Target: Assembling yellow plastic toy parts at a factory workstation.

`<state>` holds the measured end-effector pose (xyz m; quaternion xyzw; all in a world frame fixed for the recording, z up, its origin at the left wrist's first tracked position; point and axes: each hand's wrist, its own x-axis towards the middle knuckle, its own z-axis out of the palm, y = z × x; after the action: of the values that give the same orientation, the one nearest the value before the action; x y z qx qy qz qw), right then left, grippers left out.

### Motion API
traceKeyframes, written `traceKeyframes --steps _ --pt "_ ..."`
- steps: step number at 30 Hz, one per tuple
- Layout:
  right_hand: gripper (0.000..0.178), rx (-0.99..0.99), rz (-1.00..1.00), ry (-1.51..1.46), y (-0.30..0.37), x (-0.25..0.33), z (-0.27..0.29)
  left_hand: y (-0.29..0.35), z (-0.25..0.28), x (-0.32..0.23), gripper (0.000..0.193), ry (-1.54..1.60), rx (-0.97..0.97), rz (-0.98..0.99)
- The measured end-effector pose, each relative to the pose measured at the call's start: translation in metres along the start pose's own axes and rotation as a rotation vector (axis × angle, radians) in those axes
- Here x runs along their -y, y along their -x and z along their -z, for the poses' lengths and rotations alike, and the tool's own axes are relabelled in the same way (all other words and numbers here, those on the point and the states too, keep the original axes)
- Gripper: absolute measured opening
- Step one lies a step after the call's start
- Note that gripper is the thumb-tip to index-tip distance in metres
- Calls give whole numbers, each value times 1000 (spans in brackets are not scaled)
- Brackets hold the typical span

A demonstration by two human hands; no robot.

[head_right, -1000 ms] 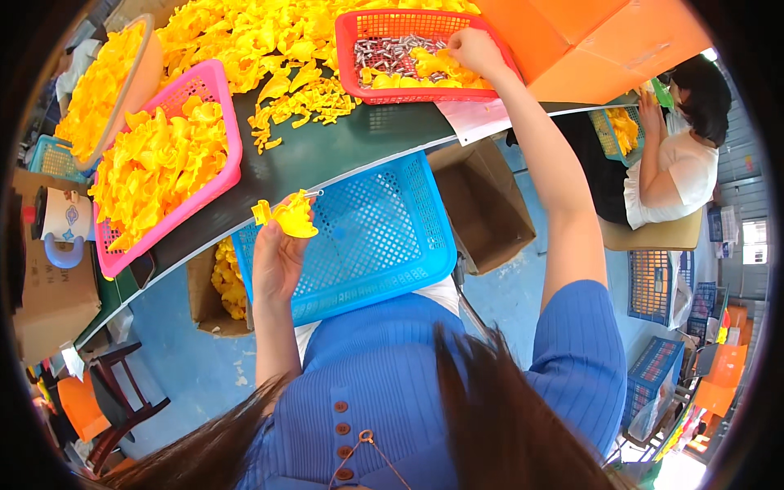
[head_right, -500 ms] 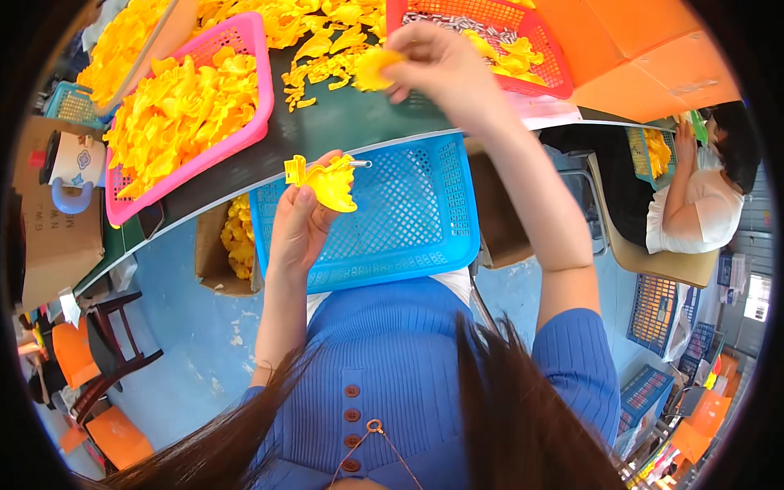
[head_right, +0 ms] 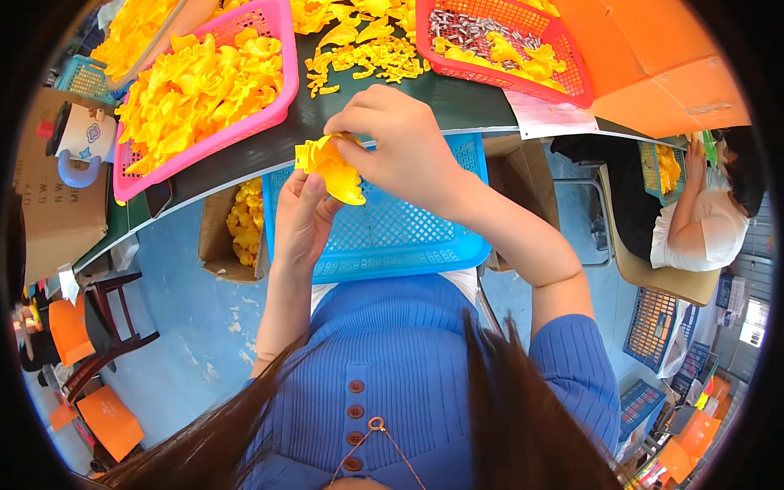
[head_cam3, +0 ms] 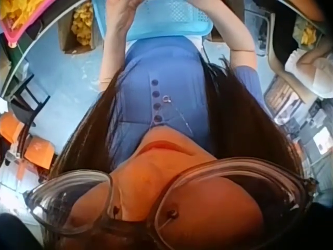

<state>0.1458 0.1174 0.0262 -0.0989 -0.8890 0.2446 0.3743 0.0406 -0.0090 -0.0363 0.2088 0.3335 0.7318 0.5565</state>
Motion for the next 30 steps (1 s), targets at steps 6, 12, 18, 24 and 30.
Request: traceKeyframes --steps 6,12,18,24,30 --pt "18 28 121 204 -1 2 0 -1 -1 1 42 -25 -8 -14" --pt "16 48 137 229 -2 3 -1 -1 0 2 41 -18 -26 7" --pt "16 68 130 235 -4 8 2 -1 -3 0 43 -47 -33 -19" --pt "14 93 108 238 -2 7 0 -1 -1 1 43 -35 -44 -9" --pt "14 49 106 204 1 5 -6 0 0 3 40 -39 -39 -48"
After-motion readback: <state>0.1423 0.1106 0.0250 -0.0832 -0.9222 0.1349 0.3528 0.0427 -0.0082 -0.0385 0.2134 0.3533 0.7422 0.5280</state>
